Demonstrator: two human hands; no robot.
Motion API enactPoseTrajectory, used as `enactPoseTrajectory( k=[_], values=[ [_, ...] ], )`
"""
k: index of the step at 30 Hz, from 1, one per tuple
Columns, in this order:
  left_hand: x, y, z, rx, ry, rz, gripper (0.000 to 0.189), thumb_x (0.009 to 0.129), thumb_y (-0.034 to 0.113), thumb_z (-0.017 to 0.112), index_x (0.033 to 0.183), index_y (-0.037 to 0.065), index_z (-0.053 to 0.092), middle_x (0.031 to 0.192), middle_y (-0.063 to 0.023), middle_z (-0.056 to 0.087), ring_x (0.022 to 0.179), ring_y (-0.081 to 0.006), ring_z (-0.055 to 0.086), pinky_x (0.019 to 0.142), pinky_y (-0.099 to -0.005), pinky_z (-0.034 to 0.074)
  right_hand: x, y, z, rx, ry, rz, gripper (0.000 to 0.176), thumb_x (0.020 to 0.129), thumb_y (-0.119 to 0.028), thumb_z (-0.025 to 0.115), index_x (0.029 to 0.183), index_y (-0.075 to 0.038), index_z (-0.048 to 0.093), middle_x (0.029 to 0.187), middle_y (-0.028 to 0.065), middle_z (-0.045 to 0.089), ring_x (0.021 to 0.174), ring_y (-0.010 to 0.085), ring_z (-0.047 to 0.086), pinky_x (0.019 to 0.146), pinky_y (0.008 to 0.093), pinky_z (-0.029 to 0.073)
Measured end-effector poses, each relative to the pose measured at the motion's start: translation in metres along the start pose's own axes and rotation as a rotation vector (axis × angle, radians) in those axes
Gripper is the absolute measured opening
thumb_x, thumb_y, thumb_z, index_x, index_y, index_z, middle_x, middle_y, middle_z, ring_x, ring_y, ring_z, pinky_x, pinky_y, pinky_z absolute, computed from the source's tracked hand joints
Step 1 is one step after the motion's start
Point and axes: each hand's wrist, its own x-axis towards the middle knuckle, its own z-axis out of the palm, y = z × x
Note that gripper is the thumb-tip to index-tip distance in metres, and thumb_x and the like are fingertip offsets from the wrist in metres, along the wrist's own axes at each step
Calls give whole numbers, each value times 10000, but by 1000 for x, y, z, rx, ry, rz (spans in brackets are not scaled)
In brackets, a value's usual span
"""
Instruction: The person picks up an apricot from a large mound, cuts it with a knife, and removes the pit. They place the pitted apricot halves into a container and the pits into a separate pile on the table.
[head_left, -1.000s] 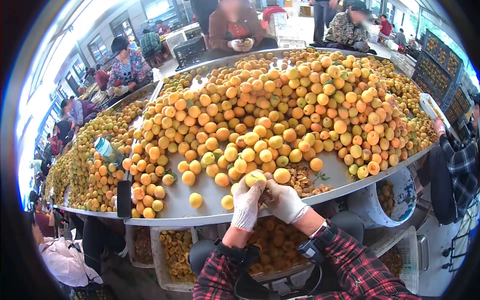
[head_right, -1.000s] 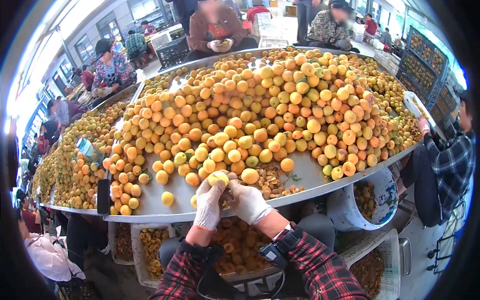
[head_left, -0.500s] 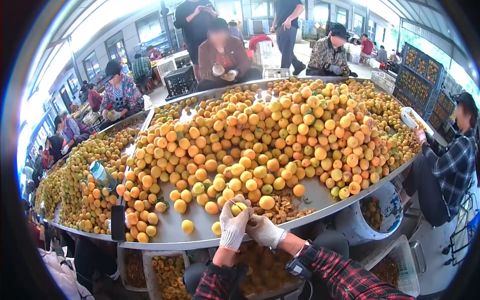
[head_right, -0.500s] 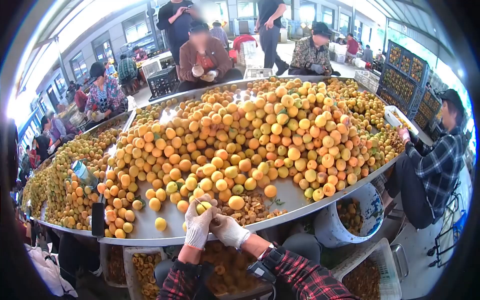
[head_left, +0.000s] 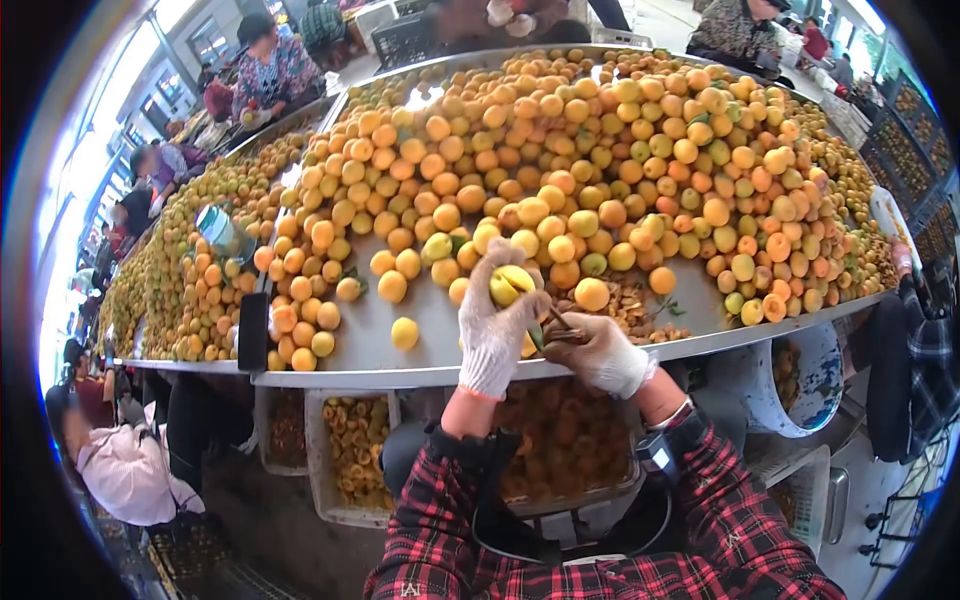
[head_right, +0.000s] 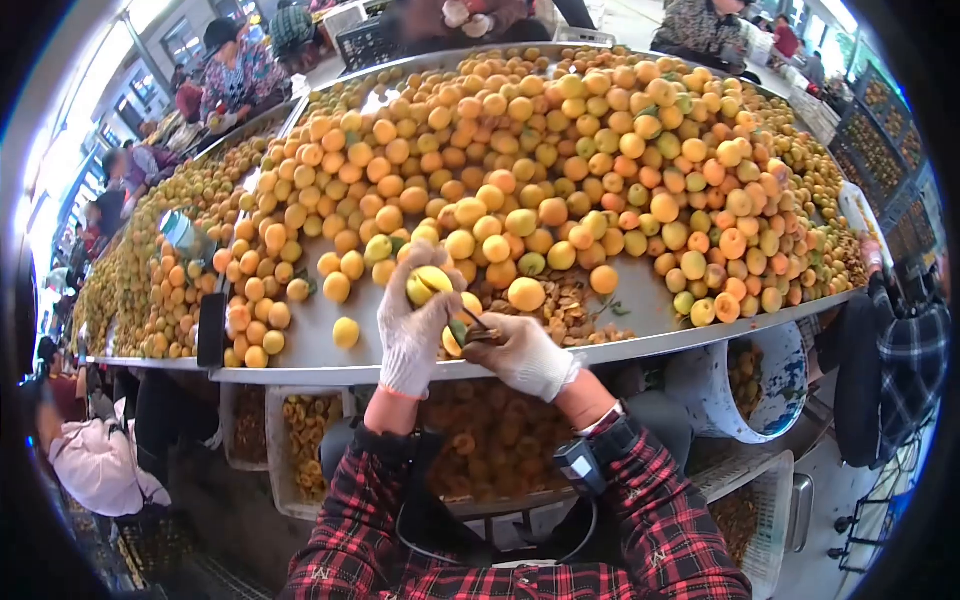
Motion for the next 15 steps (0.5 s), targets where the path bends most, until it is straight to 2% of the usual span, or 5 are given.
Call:
enactPoseTrajectory(
  k=[3, 4, 6, 8, 15],
  values=[
    [11, -2, -9, -10, 71, 37, 508, 793, -124, 665, 1268, -20, 520, 1195, -107, 566, 996, -184, 621, 779, -283, 562, 5, 13, -7, 11, 185, -153, 121, 879, -57, 680, 992, -16, 664, 866, 1, 649, 784, 71, 591, 738, 222, 496],
    [11, 1, -7, 12, 60, 14, 542, 781, -112, 708, 1274, 1, 514, 1152, -81, 573, 1009, -163, 615, 800, -295, 571, 0, -15, -11, 216, 244, 186, 117, 907, -47, 635, 1014, -5, 658, 844, 29, 652, 695, 64, 586, 655, 215, 503],
    [5, -2, -1, 215, -12, 40, 595, 751, -105, 744, 1287, 1, 508, 1167, -90, 576, 1043, -167, 604, 862, -302, 551, 6, -9, -19, 401, 265, 10, 201, 949, -97, 581, 1106, 23, 614, 730, 36, 635, 467, 62, 516, 426, 203, 408],
    [3, -21, -3, 580, -166, 371, 758, 679, -75, 795, 1357, 37, 476, 1206, -110, 589, 1080, -188, 596, 949, -307, 493, 9, -3, -26, 503, 226, 64, 303, 915, -144, 624, 1157, 33, 583, 712, 27, 640, 467, 80, 540, 437, 220, 437],
    [-1, -13, 2, 1026, -420, 473, 949, 618, 297, 853, 1433, 44, 439, 1465, -206, 431, 1387, -409, 353, 1121, -430, 334, 16, -6, -13, 700, 362, 152, 262, 863, -198, 643, 1042, -11, 607, 711, 24, 602, 474, 93, 539, 441, 215, 447]
  ],
)
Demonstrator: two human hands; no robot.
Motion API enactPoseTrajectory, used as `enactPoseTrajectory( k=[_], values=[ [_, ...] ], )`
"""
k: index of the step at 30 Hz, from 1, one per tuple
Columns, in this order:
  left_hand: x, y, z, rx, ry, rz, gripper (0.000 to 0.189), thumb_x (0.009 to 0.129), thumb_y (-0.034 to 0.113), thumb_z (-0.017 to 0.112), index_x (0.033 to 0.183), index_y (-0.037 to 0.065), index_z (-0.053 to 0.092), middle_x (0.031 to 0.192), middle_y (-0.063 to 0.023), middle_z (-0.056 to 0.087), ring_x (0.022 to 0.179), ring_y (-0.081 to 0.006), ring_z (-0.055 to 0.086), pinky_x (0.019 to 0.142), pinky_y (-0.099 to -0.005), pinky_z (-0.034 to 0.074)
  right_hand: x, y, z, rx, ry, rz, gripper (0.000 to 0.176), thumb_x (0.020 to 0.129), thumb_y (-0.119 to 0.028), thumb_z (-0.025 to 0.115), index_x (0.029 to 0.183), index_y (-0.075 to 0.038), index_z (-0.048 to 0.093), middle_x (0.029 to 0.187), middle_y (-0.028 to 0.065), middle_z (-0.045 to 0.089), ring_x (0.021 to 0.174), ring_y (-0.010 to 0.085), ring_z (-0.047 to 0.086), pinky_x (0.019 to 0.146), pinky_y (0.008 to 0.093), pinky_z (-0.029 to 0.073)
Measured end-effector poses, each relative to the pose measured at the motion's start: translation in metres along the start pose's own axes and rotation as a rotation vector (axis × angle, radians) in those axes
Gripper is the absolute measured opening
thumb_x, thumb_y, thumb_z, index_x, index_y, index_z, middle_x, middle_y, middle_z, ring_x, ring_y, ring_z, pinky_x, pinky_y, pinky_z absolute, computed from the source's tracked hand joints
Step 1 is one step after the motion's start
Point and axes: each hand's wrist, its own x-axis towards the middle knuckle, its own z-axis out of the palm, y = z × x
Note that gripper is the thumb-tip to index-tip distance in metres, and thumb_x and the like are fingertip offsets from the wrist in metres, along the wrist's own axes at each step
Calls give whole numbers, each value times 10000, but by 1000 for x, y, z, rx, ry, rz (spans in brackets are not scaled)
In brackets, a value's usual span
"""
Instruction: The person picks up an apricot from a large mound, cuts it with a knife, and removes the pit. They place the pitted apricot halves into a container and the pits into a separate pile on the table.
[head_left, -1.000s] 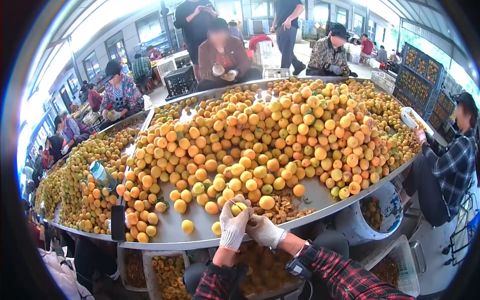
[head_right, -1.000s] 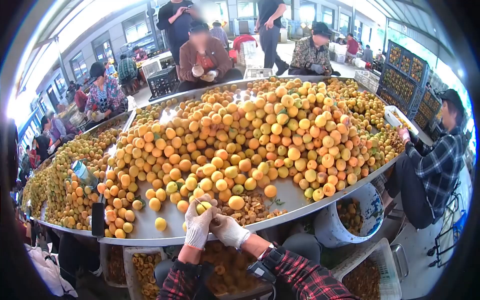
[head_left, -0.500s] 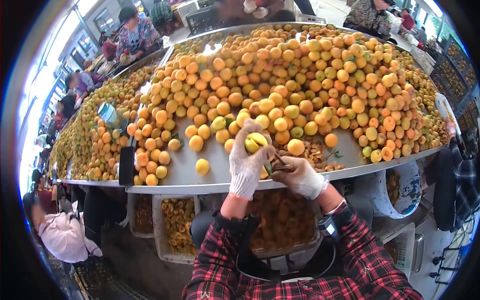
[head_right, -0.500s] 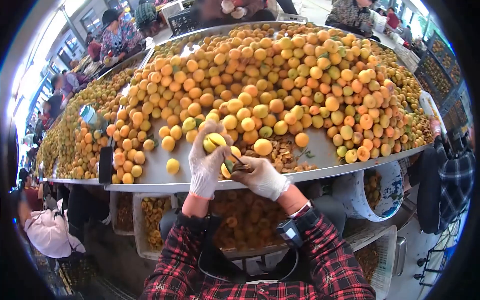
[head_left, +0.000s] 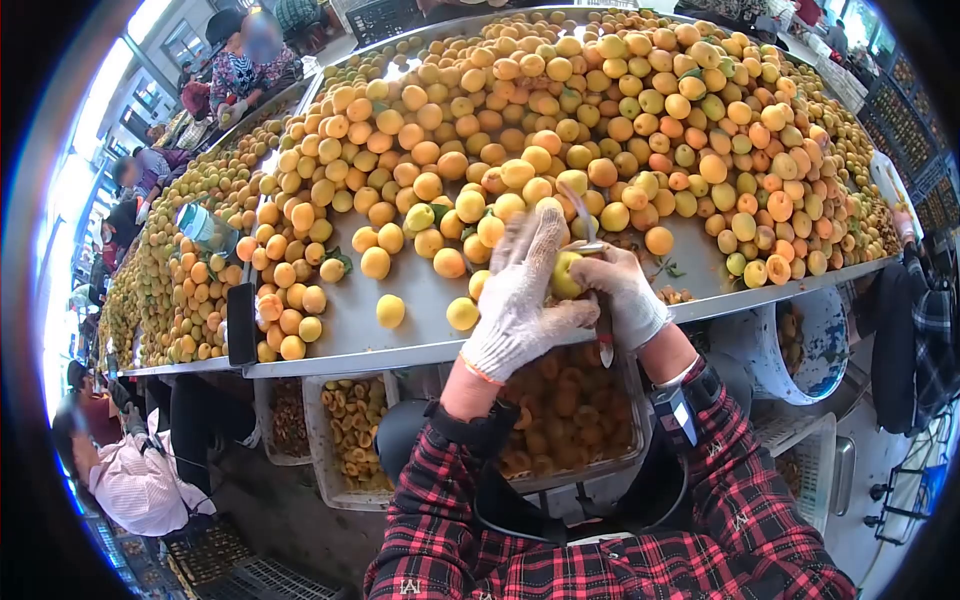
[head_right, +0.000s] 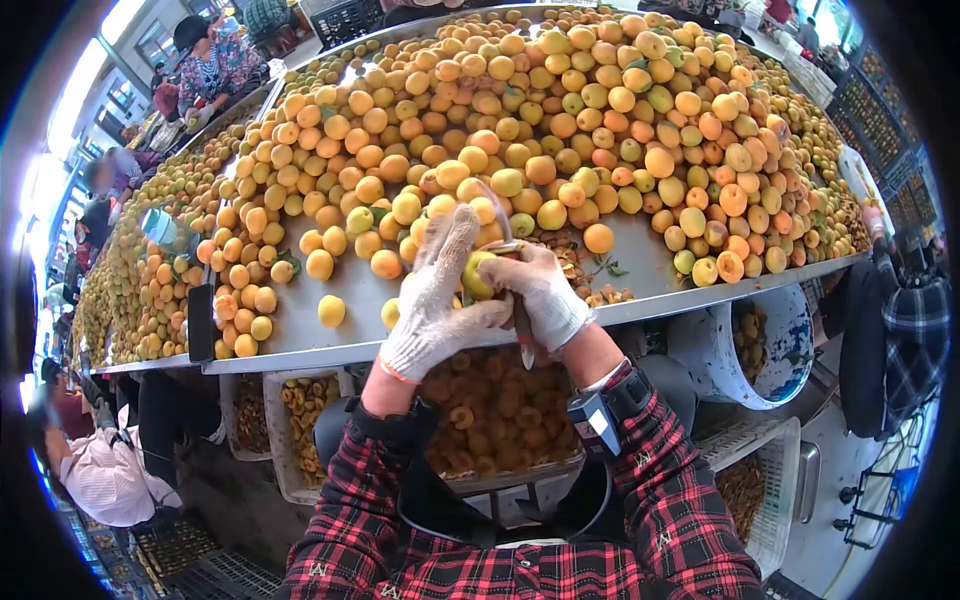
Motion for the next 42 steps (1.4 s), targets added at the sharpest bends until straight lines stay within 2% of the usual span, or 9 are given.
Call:
enactPoseTrajectory(
  k=[3, 13, 18, 22, 24, 28, 31, 37, 42],
  values=[
    [-1, -4, -6, 362, 32, -86, 963, 615, 362, 838, 1433, 41, 443, 1483, -228, 401, 1385, -430, 343, 1125, -441, 319, -6, -12, -5, 75, -11, 16, 246, 864, -185, 637, 1043, -22, 598, 752, 35, 614, 512, 99, 565, 450, 216, 462],
    [-5, 3, 13, -24, 249, 134, 660, 748, 205, 783, 1309, -37, 532, 1265, -239, 598, 1049, -388, 631, 914, -422, 496, -4, 11, 3, 64, -10, 65, 247, 977, -369, 539, 920, -128, 552, 702, -12, 559, 507, 74, 525, 415, 213, 375],
    [-13, 12, 19, -76, 369, 31, 363, 891, 63, 589, 1237, -36, 546, 1027, -153, 646, 842, -291, 637, 783, -353, 501, -8, 16, 17, -82, -19, -72, 253, 950, -319, 594, 879, -78, 628, 706, -33, 574, 579, 50, 537, 492, 206, 419],
    [-18, 5, 25, -304, 325, -148, 324, 897, 57, 603, 1206, -32, 559, 1009, -191, 636, 873, -331, 641, 795, -355, 519, -3, 22, 18, -155, 3, -161, 235, 913, -246, 661, 978, -21, 673, 787, -25, 638, 680, 48, 574, 582, 200, 463],
    [-17, 5, 25, -445, 289, -264, 257, 973, 77, 510, 1199, -32, 563, 997, -139, 648, 837, -217, 629, 770, -315, 515, -4, 23, 22, -156, 34, -166, 236, 907, -228, 671, 998, -11, 678, 799, -23, 649, 694, 45, 576, 598, 202, 472],
    [-17, 2, 25, -890, 331, -369, 322, 1055, 212, 408, 1188, -22, 586, 965, -65, 671, 837, -114, 607, 766, -270, 508, -7, 24, 23, -422, 25, -366, 221, 879, -163, 703, 1022, 4, 679, 817, -15, 658, 725, 32, 570, 615, 209, 481],
    [-9, -5, 13, -1224, 365, -537, 489, 1063, 386, 378, 1159, -36, 605, 1033, -119, 684, 910, -180, 657, 821, -290, 536, -11, 28, 21, -592, 3, -543, 213, 867, -129, 704, 1029, 3, 667, 811, -7, 645, 712, 42, 573, 601, 205, 478],
    [-10, 1, -9, -1406, 315, -543, 628, 1037, 501, 356, 1157, -68, 594, 1095, -167, 670, 961, -237, 664, 839, -336, 559, -17, 3, 4, -16, -237, 37, 207, 889, -113, 670, 1069, -16, 636, 770, 3, 607, 542, 45, 519, 462, 187, 401],
    [-16, -16, -6, -1754, 239, -493, 651, 1020, 541, 371, 1168, -52, 597, 1067, -155, 673, 953, -221, 663, 820, -324, 563, -25, -11, -8, -325, -411, 22, 334, 789, -72, 648, 1116, -10, 676, 744, 4, 613, 531, 49, 520, 471, 185, 403]
  ],
)
